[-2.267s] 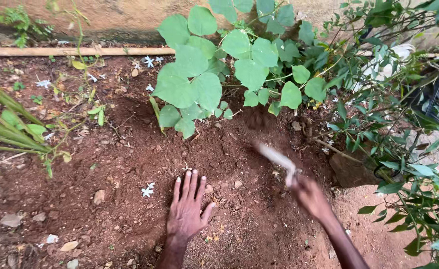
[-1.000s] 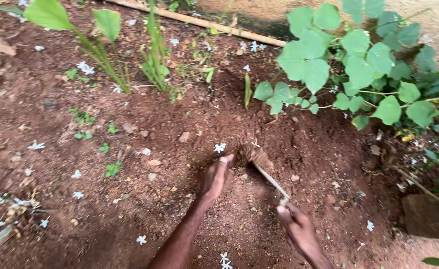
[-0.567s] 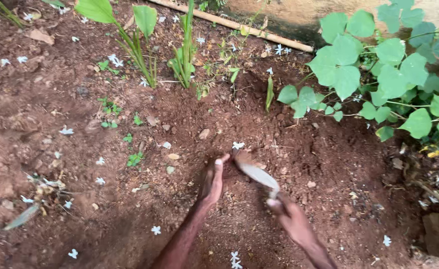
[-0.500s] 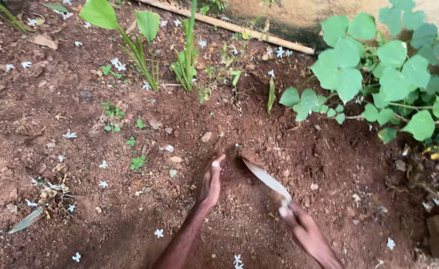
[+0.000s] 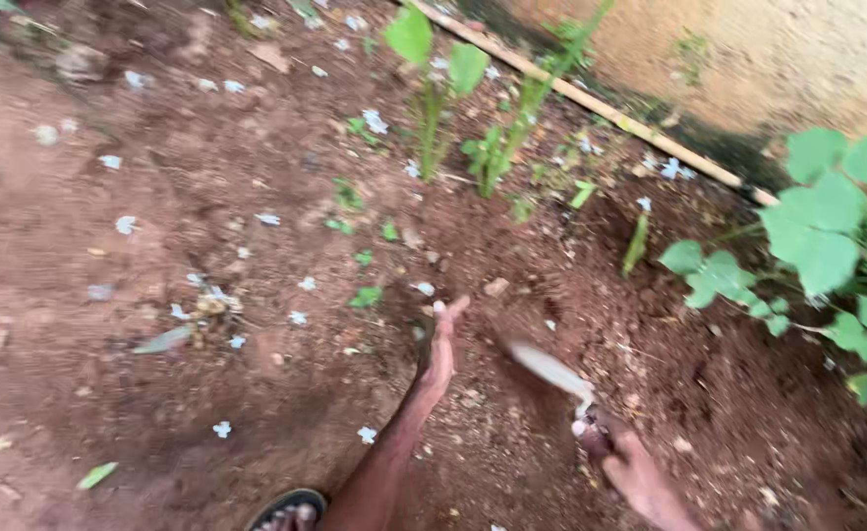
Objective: The person uses a small hand hoe to loosen and level soil in a garden bed. They repeatedly strike and scrape the ground near small plants and a bamboo irrigation pipe, occasionally using their left hand to clear debris or stabilize the soil.
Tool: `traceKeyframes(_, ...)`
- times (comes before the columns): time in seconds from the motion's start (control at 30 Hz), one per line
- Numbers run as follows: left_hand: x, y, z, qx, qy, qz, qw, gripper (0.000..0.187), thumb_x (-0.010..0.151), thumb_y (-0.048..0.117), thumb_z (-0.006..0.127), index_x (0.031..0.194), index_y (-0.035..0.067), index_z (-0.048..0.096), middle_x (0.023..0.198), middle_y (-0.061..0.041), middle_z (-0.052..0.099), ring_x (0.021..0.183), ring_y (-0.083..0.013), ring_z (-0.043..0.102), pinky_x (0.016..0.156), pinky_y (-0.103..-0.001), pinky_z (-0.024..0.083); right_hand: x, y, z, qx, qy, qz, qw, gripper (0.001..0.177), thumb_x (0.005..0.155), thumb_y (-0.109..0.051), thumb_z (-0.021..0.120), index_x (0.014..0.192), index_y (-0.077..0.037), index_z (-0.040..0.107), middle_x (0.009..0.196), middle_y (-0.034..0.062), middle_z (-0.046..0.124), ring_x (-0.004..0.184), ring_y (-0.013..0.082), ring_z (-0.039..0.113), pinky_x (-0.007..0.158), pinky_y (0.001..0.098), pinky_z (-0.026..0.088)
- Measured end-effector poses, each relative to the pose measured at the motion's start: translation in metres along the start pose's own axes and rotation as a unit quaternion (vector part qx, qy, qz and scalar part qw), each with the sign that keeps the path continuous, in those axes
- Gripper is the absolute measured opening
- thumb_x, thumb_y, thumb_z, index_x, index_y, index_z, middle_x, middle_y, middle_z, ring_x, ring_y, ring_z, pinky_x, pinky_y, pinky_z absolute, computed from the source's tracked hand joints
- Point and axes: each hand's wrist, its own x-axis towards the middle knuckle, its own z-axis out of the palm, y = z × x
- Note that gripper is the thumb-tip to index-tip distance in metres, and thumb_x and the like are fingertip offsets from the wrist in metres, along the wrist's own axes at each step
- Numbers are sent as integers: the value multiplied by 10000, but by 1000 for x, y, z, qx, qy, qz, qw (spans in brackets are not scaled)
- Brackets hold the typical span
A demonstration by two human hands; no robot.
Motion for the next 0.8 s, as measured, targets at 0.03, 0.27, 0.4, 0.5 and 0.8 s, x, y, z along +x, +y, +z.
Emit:
traceKeyframes(0.03, -5, 1, -12, -11, -26, -13, 1000, 938, 968, 726, 82, 1510, 90, 509, 1622, -159, 437, 1512, -325, 358, 1244, -540, 189, 9, -14, 0, 1, -44, -22, 999, 647, 967, -133, 498, 1602, -223, 419, 845, 60, 753, 460, 119, 553, 345, 270, 463)
traceKeyframes(0.27, -3, 33, -77, 86, -46, -24, 995, 852, 1011, 649, 101, 1506, 109, 536, 1534, -213, 545, 1399, -354, 539, 1170, -566, 407, 44, -130, -8, -279, -39, -66, 957, 567, 1060, -257, 345, 1626, -256, 300, 719, 87, 681, 400, 124, 526, 319, 288, 479)
traceKeyframes(0.4, 8, 78, -112, 306, -15, 43, 951, 572, 1022, 421, 403, 1490, 116, 528, 1539, -208, 499, 1349, -345, 525, 1126, -549, 418, 53, -161, -29, -209, -45, -80, 974, 462, 1088, -324, 333, 1508, -157, 430, 669, 114, 650, 397, 151, 467, 300, 301, 416)
traceKeyframes(0.5, 29, 115, -145, 442, -88, 14, 893, 513, 989, 283, 576, 1463, 103, 501, 1366, -161, 566, 1144, -288, 604, 1040, -458, 511, 100, -167, -5, -235, -30, -135, 962, 455, 1116, -384, 330, 1408, -97, 528, 683, 65, 601, 409, 114, 443, 296, 269, 394)
traceKeyframes(0.8, 131, 209, -212, 818, -234, -21, 525, 108, 974, 103, 724, 1069, 54, 739, 958, -102, 711, 834, -151, 678, 692, -283, 660, 164, -236, 77, -24, 127, -95, 987, 556, 1079, -362, 446, 1551, -71, 396, 573, 104, 537, 370, 144, 388, 301, 315, 277)
